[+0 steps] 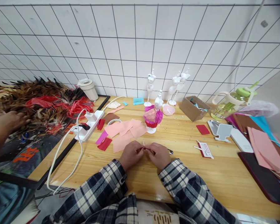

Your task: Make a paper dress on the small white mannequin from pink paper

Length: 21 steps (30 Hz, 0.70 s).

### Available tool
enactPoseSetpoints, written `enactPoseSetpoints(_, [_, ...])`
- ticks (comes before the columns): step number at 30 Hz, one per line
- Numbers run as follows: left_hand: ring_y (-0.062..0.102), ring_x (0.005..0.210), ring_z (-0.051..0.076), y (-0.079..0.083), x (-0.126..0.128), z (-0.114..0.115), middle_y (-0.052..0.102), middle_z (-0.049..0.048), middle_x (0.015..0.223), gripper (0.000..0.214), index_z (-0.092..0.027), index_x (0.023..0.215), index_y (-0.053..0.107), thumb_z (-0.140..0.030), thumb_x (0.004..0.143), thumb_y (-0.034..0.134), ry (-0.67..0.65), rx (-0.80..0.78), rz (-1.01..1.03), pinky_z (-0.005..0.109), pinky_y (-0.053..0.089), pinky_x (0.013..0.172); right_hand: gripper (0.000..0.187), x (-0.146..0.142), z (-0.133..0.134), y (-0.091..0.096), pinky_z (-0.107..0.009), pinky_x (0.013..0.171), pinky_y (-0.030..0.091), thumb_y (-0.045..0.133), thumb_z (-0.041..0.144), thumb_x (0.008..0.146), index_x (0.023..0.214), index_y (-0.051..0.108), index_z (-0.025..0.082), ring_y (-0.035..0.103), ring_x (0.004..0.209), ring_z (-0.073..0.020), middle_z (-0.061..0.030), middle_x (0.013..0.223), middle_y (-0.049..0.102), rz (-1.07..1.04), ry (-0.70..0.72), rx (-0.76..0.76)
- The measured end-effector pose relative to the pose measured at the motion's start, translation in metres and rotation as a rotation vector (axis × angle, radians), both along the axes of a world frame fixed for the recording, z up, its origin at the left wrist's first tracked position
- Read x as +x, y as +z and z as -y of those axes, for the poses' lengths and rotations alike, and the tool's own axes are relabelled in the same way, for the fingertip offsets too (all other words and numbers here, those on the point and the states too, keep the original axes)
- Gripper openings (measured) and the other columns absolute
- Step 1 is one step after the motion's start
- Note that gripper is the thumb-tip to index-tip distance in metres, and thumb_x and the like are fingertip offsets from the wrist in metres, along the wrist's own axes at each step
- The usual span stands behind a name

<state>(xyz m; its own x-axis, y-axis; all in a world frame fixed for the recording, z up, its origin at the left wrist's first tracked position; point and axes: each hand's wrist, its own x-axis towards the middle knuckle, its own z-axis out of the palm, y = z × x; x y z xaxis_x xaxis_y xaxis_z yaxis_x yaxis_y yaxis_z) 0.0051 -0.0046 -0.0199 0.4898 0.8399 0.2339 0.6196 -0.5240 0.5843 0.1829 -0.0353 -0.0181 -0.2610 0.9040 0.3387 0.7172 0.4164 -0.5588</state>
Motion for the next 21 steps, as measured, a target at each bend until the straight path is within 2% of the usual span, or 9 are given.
enactPoseSetpoints(6, [0.057, 0.071, 0.014, 0.002, 0.002, 0.001, 0.064, 0.0022, 0.07, 0.019, -0.019, 0.081, 0.07, -0.017, 0.084, 0.051, 0.001, -0.043, -0.041, 0.026, 0.04, 0.068, 0.02, -0.001, 0.0, 0.001, -0.027, 0.072, 0.049, 0.056, 0.024, 0.086, 0.097, 0.072, 0.023, 0.066, 0.081, -0.0171, -0.0037, 0.089, 0.073, -0.005, -0.034, -0.006])
enactPoseSetpoints(13, [0.055, 0.065, 0.013, 0.008, 0.004, 0.005, 0.062, 0.0015, 0.064, 0.022, -0.02, 0.071, 0.069, -0.022, 0.084, 0.052, 0.032, -0.028, -0.115, 0.025, 0.036, 0.061, 0.018, -0.002, 0.0, 0.002, -0.027, 0.068, 0.046, 0.055, 0.026, 0.086, 0.09, 0.072, 0.024, 0.066, 0.078, -0.0165, -0.0013, 0.085, 0.073, 0.024, -0.066, -0.055])
enactPoseSetpoints(18, [0.056, 0.065, 0.014, 0.011, 0.005, 0.008, 0.064, 0.0018, 0.065, 0.019, -0.02, 0.073, 0.07, -0.022, 0.081, 0.054, 0.045, -0.043, -0.022, 0.026, 0.039, 0.063, 0.01, -0.005, 0.0, 0.006, -0.026, 0.061, 0.042, 0.059, 0.025, 0.08, 0.079, 0.069, 0.022, 0.061, 0.067, -0.0141, -0.0003, 0.076, 0.069, -0.03, -0.163, -0.092])
enactPoseSetpoints(21, [0.059, 0.071, 0.015, 0.013, 0.004, 0.008, 0.066, 0.0031, 0.069, 0.017, -0.02, 0.072, 0.07, -0.018, 0.078, 0.054, 0.01, -0.059, 0.121, 0.028, 0.045, 0.07, 0.009, -0.003, -0.002, 0.007, -0.025, 0.059, 0.042, 0.059, 0.025, 0.078, 0.078, 0.066, 0.02, 0.057, 0.061, -0.0126, -0.0001, 0.073, 0.066, -0.121, -0.229, -0.127])
